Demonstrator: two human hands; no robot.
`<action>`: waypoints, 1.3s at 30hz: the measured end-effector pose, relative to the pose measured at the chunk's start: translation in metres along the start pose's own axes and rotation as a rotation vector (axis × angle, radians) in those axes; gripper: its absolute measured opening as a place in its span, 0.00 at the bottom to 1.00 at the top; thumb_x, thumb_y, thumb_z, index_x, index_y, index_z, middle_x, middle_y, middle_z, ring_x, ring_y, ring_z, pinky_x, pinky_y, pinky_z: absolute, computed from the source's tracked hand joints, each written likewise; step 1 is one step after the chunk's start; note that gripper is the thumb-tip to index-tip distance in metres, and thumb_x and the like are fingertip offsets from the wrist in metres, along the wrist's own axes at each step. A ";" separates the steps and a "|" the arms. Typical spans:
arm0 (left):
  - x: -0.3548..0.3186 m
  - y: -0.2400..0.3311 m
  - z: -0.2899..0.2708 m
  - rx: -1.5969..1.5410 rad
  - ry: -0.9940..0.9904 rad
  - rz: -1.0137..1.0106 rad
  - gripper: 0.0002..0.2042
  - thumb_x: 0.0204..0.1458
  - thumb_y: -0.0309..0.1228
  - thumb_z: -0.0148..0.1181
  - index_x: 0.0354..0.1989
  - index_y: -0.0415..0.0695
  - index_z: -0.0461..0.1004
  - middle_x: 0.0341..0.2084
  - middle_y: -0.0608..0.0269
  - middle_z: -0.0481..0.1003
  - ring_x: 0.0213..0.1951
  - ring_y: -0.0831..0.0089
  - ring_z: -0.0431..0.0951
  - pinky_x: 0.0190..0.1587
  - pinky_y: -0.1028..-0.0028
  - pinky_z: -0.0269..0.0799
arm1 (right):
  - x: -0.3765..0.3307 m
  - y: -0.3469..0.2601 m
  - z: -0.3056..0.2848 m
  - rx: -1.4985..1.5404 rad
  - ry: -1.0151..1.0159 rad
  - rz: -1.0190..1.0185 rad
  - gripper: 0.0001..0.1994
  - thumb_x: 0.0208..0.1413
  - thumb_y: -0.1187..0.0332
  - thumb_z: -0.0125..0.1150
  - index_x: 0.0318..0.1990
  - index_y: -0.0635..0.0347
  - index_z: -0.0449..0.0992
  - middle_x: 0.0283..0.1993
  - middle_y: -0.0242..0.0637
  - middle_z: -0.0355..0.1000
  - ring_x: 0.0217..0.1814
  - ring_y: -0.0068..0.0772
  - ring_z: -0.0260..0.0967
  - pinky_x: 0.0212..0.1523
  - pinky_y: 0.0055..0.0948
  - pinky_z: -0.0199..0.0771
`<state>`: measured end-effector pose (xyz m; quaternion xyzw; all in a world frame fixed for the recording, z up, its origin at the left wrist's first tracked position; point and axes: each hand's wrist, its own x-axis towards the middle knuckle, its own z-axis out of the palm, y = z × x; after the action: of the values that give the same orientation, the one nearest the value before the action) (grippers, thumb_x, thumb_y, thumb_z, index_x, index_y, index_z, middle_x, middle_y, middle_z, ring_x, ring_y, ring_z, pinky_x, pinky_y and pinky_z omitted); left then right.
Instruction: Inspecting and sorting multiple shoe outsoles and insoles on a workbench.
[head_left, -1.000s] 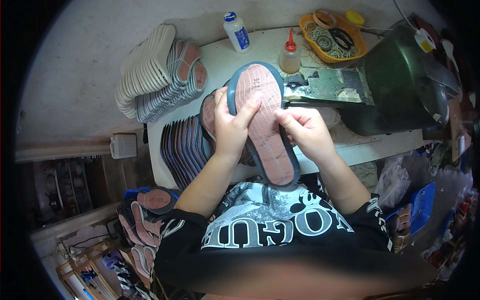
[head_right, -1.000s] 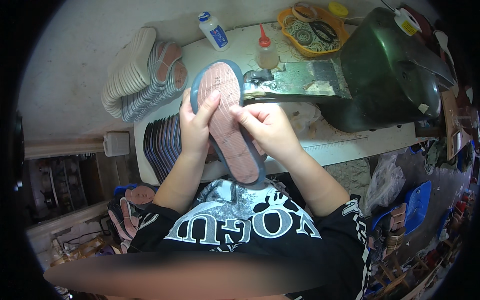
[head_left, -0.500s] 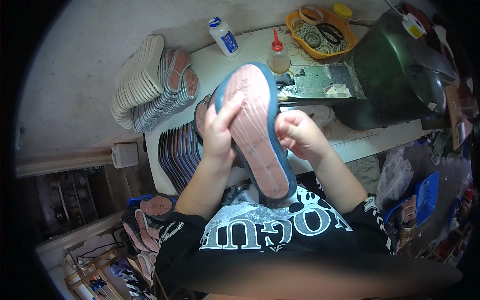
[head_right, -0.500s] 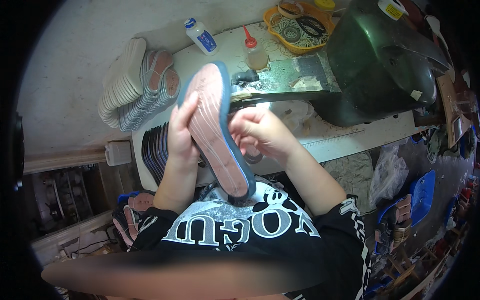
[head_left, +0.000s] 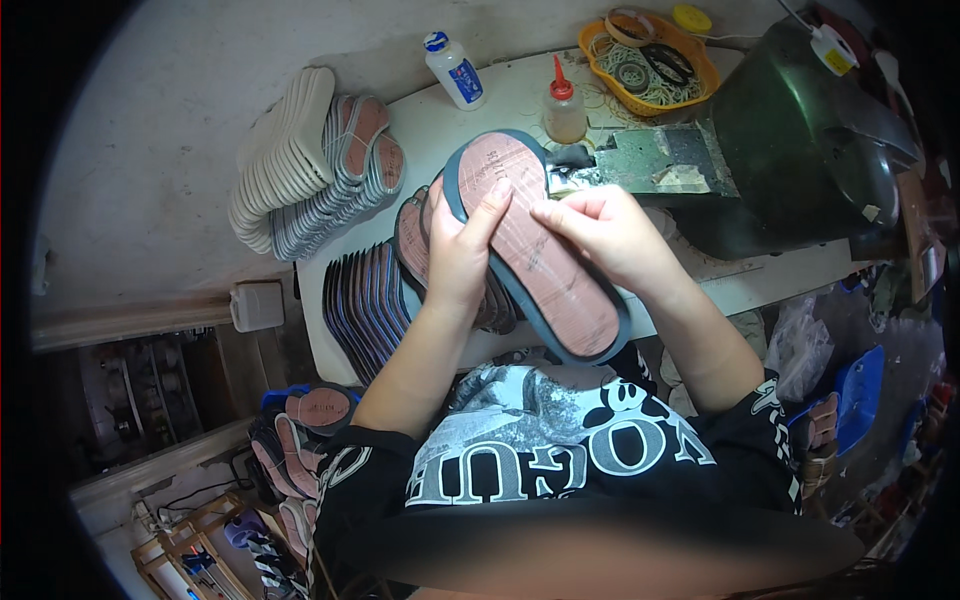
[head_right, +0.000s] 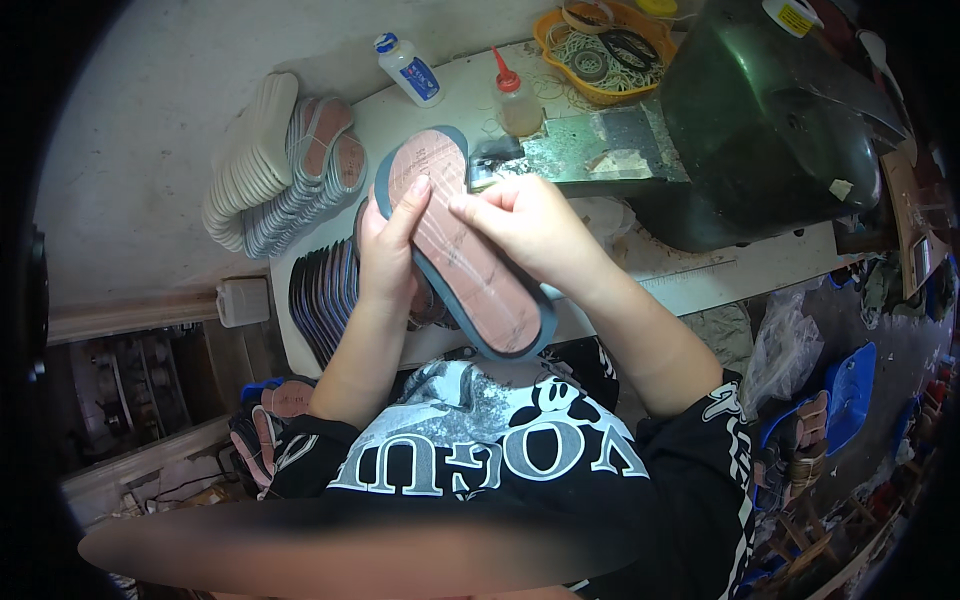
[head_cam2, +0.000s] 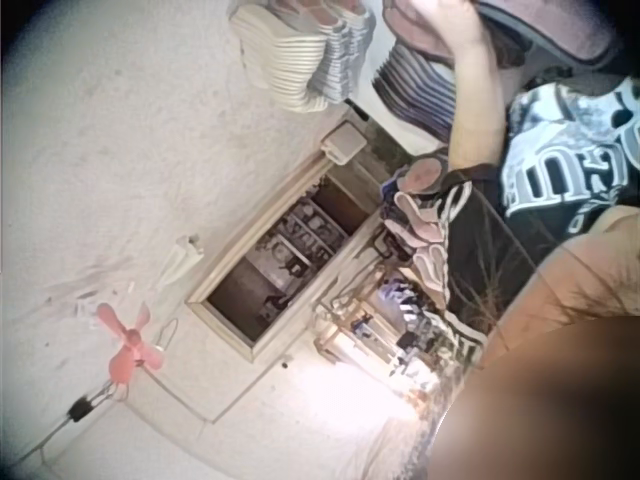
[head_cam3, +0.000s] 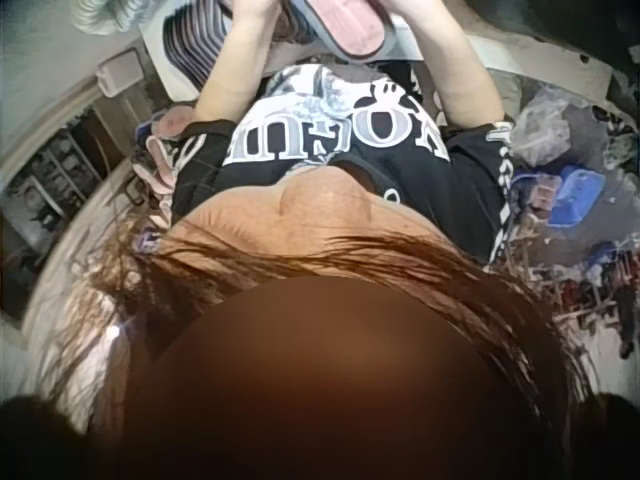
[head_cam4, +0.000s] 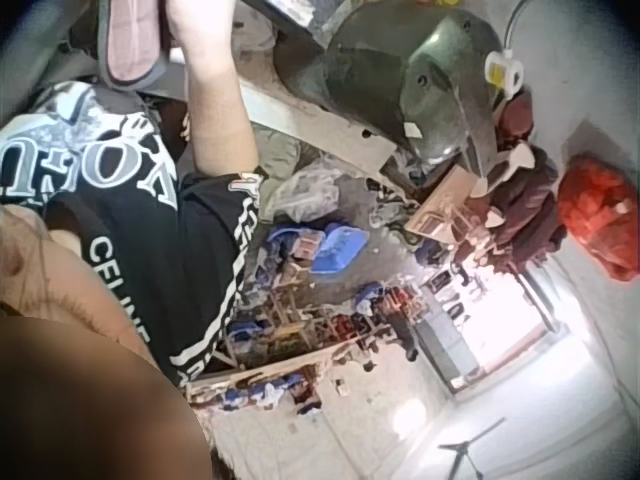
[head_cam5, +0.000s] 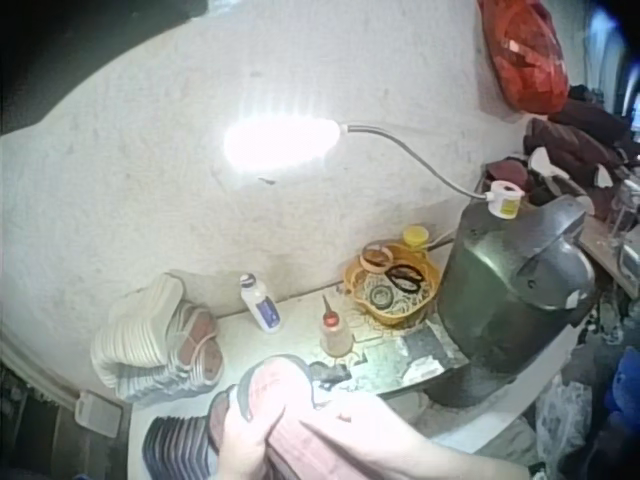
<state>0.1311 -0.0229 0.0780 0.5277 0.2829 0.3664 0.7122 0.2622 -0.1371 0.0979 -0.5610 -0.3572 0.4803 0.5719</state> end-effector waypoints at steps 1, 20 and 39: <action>0.001 0.010 0.000 -0.028 -0.076 -0.070 0.20 0.50 0.30 0.62 0.49 0.34 0.68 0.47 0.58 0.67 0.48 0.71 0.71 0.53 0.74 0.65 | 0.003 0.000 0.002 0.060 0.037 0.010 0.15 0.58 0.63 0.57 0.27 0.66 0.79 0.20 0.26 0.70 0.20 0.11 0.60 0.22 0.17 0.60; 0.039 -0.009 0.017 0.063 -0.028 -0.027 0.15 0.49 0.32 0.62 0.39 0.32 0.75 0.34 0.60 0.75 0.35 0.74 0.76 0.41 0.76 0.70 | -0.031 -0.013 -0.015 0.101 -0.045 0.191 0.14 0.55 0.65 0.60 0.37 0.71 0.77 0.29 0.34 0.75 0.28 0.16 0.70 0.30 0.17 0.70; 0.129 0.030 -0.002 1.102 -0.182 0.718 0.27 0.45 0.48 0.65 0.48 0.40 0.73 0.49 0.55 0.71 0.60 0.61 0.62 0.62 0.61 0.55 | -0.015 0.016 0.050 0.734 0.202 0.160 0.18 0.62 0.63 0.48 0.43 0.75 0.72 0.35 0.51 0.76 0.35 0.37 0.78 0.36 0.29 0.79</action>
<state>0.1968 0.0894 0.1043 0.9051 0.1740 0.3366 0.1928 0.2086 -0.1381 0.0901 -0.3894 -0.0586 0.5616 0.7277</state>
